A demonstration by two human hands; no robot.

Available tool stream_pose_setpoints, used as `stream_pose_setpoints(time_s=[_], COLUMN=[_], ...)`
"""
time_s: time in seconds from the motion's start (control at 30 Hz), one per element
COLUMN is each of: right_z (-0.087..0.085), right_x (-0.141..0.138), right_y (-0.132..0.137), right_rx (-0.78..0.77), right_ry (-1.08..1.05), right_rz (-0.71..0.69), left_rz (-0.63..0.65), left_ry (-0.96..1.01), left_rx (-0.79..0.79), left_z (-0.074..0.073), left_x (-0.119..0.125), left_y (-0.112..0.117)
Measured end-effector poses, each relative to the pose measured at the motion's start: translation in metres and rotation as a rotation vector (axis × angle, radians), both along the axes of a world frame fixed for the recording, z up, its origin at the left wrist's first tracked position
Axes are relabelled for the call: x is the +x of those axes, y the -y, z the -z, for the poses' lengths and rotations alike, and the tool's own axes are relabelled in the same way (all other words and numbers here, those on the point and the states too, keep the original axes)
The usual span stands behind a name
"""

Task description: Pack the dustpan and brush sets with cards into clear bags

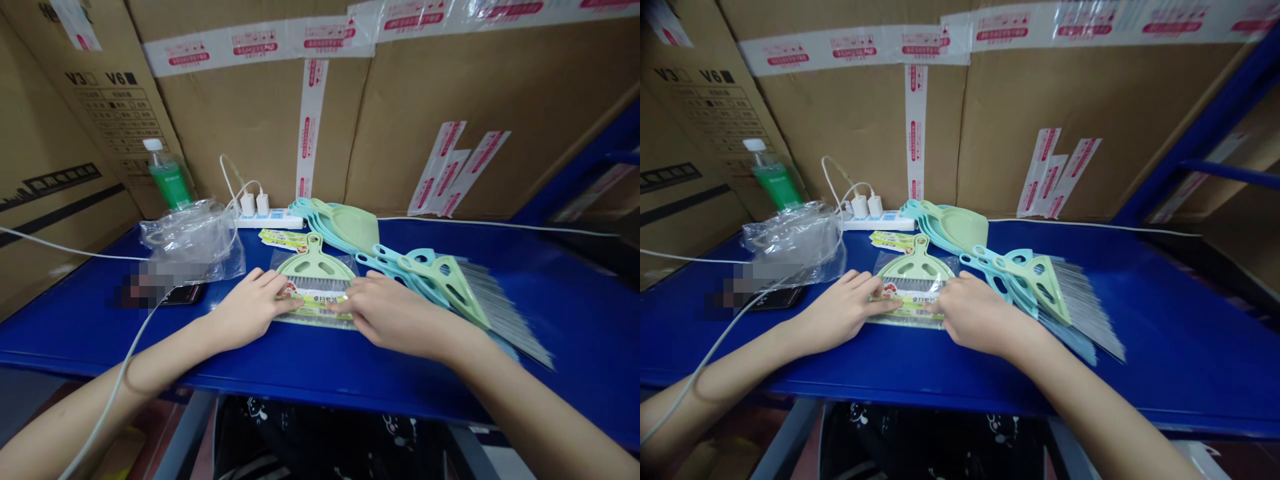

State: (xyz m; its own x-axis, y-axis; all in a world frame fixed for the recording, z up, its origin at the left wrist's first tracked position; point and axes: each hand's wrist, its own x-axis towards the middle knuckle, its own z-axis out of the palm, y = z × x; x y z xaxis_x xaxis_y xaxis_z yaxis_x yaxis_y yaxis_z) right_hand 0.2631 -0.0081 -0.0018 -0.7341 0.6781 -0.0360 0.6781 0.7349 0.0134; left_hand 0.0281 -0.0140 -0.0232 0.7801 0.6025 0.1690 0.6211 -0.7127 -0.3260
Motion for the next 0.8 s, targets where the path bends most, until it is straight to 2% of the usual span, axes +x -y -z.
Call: stream_pose_setpoints(time_s=[0.33,0.53,0.8], right_z=[-0.008,-0.016,-0.012], right_x=[0.014,0.017,0.023], right_y=[-0.001,0.0,-0.003], right_rx=[-0.106,-0.145,-0.087], right_ry=[0.029,0.127,0.032], right_rz=[0.094,0.231,0.156], left_rz=[-0.061,-0.088,-0.105], left_ry=[0.09,0.142,0.198], left_rx=[-0.008,-0.016,-0.016], left_z=[-0.004,-0.004,-0.006], left_x=[-0.009,-0.015,-0.017], left_y=[-0.001,-0.003,-0.002])
